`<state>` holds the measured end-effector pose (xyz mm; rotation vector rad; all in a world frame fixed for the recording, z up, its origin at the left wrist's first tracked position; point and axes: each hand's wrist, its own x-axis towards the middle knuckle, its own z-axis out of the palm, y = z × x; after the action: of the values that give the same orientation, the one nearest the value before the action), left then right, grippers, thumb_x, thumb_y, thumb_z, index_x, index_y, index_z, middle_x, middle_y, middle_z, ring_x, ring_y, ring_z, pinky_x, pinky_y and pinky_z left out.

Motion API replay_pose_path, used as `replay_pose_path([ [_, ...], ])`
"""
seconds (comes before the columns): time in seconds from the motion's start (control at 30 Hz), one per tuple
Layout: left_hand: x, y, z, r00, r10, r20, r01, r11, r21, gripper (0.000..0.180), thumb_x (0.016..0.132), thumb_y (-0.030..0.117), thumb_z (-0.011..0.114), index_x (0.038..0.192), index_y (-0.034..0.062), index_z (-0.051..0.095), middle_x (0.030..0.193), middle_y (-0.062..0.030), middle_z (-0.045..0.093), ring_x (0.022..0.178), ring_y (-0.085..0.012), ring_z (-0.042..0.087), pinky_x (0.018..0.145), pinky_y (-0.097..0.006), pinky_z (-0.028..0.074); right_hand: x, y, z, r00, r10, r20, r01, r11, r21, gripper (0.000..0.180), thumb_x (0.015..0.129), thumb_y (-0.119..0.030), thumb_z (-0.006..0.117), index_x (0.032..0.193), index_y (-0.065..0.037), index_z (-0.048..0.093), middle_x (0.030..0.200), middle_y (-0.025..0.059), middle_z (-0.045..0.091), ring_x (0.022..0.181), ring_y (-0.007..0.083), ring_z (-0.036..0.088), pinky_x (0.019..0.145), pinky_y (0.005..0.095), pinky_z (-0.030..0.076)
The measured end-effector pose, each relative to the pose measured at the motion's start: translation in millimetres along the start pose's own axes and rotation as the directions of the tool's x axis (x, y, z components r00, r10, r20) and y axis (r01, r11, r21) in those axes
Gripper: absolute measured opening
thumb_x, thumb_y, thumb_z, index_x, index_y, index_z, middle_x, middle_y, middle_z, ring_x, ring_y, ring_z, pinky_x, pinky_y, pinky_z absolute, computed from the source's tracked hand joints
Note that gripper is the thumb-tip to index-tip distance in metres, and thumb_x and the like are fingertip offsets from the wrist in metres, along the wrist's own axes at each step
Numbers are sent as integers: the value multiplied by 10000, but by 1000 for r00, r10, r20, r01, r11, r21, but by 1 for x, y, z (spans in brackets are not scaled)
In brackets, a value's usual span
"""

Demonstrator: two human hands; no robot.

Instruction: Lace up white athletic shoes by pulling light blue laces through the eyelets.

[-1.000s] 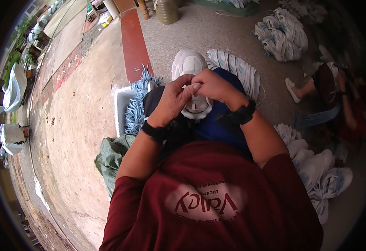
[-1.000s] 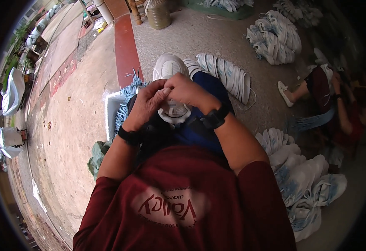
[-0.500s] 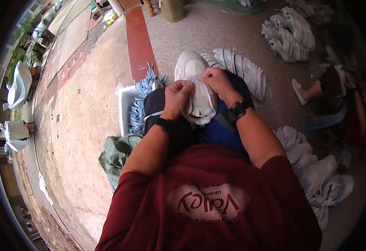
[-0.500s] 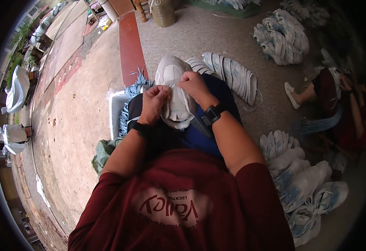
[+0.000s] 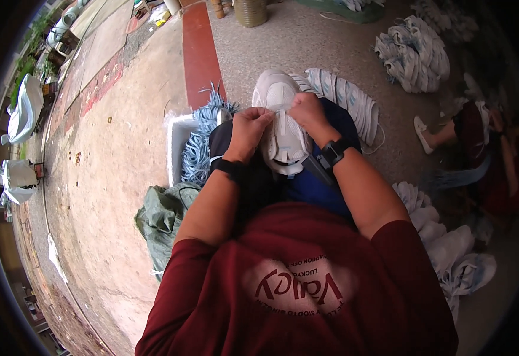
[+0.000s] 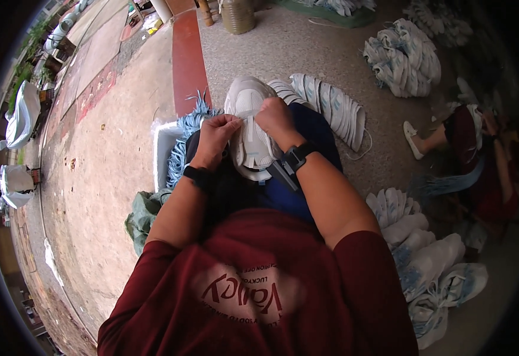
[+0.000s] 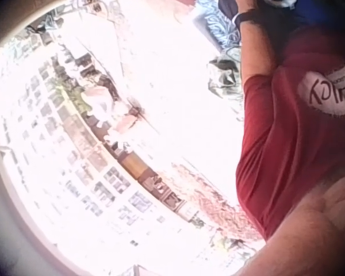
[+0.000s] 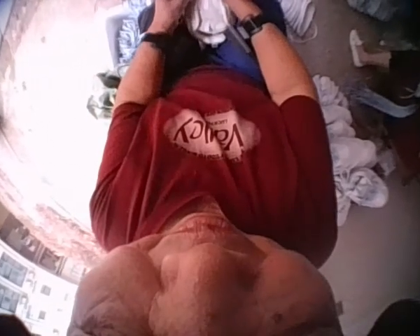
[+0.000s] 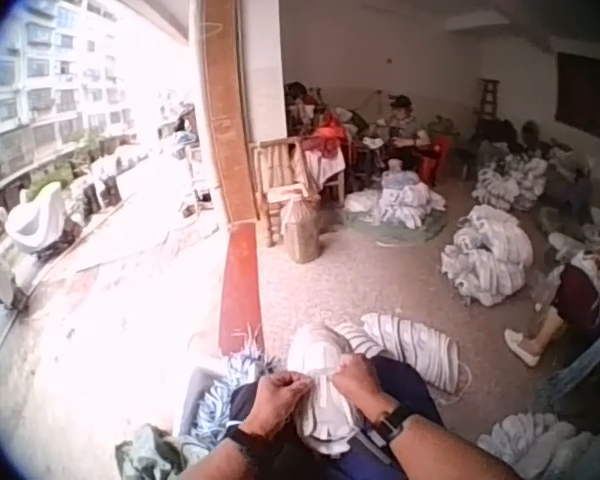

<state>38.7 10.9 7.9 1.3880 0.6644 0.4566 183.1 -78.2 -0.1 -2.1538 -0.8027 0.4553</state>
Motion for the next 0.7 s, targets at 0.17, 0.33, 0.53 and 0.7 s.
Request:
replay_pose_path([
  [0.17,13,13,-2,997,30,77,-54,942,331,145,784,116,636,783,-29,648,652,-5,590,582,-56,490,532,-217,399,-1,-4,-3,1000,25,10,-24,998,-51,140,615,-99,559,698,-6,622,743,220,611,751,371,615,644,399,491],
  [0.33,18,18,-1,996,34,79,-70,852,519,184,735,122,630,763,-59,650,608,-55,586,565,-92,515,527,-260,419,-1,-3,-4,1000,13,6,-12,996,-85,151,612,-106,563,708,-6,624,749,222,610,748,370,615,641,398,490],
  [0.53,23,15,-4,996,-20,81,-26,846,532,180,729,117,623,745,-60,649,594,-54,580,545,-104,516,519,-268,417,-4,-5,-5,999,25,26,-25,999,-21,118,609,-85,564,691,-11,605,725,209,610,734,362,616,624,394,484],
  [0.7,22,20,1,996,-63,70,21,875,483,157,740,103,614,695,-47,626,592,-31,569,528,-96,500,499,-252,396,-6,-1,-5,1000,8,-9,-8,1000,-4,97,617,-88,567,684,-23,592,723,197,615,743,359,614,629,391,482],
])
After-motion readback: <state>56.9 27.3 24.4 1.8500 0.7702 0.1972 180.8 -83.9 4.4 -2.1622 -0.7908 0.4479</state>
